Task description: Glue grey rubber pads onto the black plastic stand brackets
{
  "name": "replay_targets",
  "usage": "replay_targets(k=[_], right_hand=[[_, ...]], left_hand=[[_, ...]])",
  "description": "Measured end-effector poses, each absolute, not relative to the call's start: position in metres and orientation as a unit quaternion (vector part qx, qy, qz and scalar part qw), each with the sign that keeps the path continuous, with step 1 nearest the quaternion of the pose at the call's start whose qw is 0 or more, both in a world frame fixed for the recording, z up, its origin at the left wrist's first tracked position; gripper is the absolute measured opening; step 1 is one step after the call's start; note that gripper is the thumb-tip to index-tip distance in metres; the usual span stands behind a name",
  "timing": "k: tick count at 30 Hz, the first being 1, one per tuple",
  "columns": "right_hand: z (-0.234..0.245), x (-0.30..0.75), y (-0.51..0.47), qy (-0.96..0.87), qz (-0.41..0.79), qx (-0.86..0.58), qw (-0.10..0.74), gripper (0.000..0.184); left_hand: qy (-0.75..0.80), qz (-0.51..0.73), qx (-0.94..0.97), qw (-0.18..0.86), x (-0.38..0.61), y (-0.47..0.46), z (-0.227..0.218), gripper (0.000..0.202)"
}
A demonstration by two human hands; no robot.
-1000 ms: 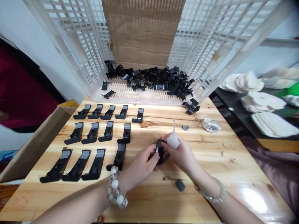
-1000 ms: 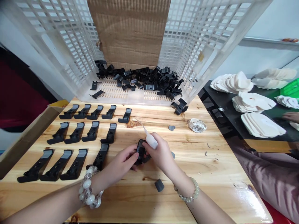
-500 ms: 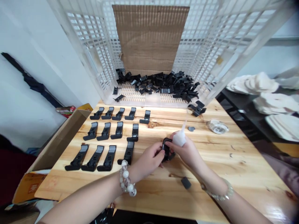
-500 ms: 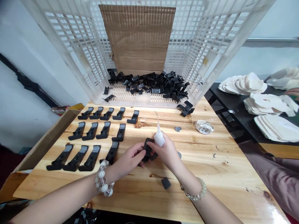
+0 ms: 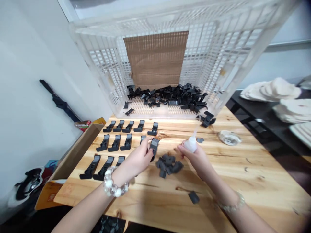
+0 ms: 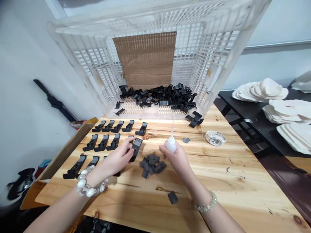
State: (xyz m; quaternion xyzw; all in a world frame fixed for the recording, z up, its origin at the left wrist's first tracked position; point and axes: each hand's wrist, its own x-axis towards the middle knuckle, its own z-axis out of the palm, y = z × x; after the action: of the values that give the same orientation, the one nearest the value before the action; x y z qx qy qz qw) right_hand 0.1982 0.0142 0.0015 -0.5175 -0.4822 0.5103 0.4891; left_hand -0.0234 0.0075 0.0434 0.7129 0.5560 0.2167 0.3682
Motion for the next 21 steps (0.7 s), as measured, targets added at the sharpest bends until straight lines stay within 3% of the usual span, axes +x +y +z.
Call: replay_targets(k=[6,13,18,21], right_hand=[[0.006,0.208,0.017,-0.490,0.482,-0.541,0.486,0.028],[0.001,0.207,0.012,-0.497,0.485,-0.539,0.477,0.028],[0.003,0.206,0.008,-0.516,0.478,-0.541,0.461,0.031],[0.004,0.205,0.008,-0.519,0.471,-0.545,0.459,0.032]], left_hand=[[0.601,0.172,0.706,0.333,-0.023,-0.015,0.023,0.056],[0.643,0.208,0.714,0.183,0.007,-0.039,-0.006,0.063],[0.637,0.178,0.741,0.115,-0.020,-0.012,0.025,0.051],[0.710,0.122,0.690,0.071,-0.070,0.033,0.055,0.055]])
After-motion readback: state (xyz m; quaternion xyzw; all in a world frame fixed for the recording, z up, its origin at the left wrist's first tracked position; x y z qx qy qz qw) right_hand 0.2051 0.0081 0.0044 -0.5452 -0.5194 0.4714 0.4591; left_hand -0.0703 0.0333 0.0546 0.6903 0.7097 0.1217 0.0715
